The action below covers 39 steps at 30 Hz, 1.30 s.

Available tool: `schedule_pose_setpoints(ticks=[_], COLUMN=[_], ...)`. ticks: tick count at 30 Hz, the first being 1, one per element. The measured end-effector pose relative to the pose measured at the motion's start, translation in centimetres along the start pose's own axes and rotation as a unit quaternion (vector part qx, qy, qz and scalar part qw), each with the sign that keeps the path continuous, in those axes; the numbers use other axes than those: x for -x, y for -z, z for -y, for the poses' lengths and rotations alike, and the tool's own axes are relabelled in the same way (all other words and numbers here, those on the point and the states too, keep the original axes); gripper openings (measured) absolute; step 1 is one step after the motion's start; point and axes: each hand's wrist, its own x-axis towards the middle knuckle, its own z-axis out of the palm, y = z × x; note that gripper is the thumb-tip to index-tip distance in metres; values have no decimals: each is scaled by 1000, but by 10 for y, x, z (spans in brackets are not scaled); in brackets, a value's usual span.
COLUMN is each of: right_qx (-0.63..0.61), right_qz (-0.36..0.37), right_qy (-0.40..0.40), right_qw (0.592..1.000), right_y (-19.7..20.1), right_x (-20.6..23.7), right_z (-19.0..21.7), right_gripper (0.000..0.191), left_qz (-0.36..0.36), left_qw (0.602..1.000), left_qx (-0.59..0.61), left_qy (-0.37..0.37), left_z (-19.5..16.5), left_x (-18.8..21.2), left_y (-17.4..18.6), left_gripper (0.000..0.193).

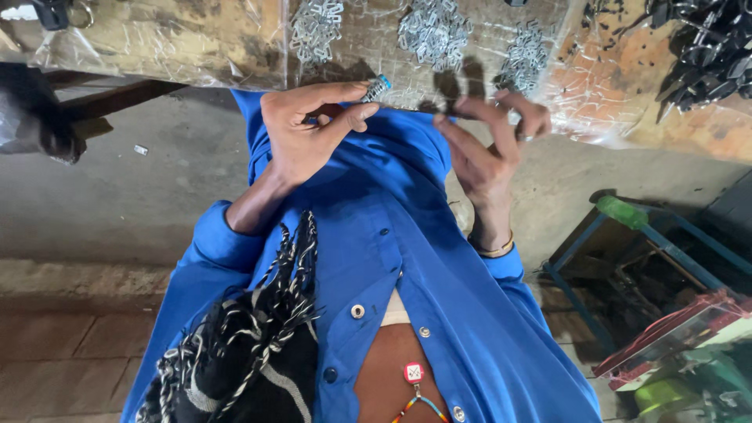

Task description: The person sits at a workbench covered with piles of metal keychain hardware and assembles keychains. They pick up small metal hooks and rings, thread them onto a small holder one at a time, and reach into a compartment tray to grab more parts, repeating the assembly cycle throughout the clip.

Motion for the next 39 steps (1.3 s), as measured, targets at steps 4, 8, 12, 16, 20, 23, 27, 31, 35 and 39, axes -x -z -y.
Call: schedule_pose_setpoints(ticks=[4,8,12,16,20,23,27,31,35,39], right_qx=[-110,-211,-262,-333,-128,-181,-45,-21,-88,-275], right_qz=[28,45,37,35,53,106,77,74,75,60], right_qy=[-5,-98,-151,-254,-75,-107,8,46,62,-95], right_qw=[994,972,953,908,988,972,996,996,991,955], right_y=[-7,-21,-24,-28,-23,-23,-34,-43,-43,-38], right_x=[-4,-17,-34,-44,-47,-57,-66,-67,-58,-50], right_z=[17,36,48,59,60,57,65,67,58,56], right_gripper=[21,22,22,23,25,32,43,32,23,15], left_qz=[-6,8,18,35,22,-4,-109,-147,-126,-91], left_qw=[1000,999,998,983,961,976,987,981,986,994], left_qx=[-19,-38,-47,-151,-199,-167,-53,-29,-13,-12], left_qy=[0,-23,-38,-102,-190,-142,-107,-120,-106,-63], left_z=[-2,-2,-1,0,-1,-7,-11,-8,-5,-4], left_x=[-1,0,2,2,1,8,16,16,17,17], left_y=[1,4,6,11,17,28,45,55,52,41], left_gripper=[20,21,21,24,22,20,19,20,20,20])
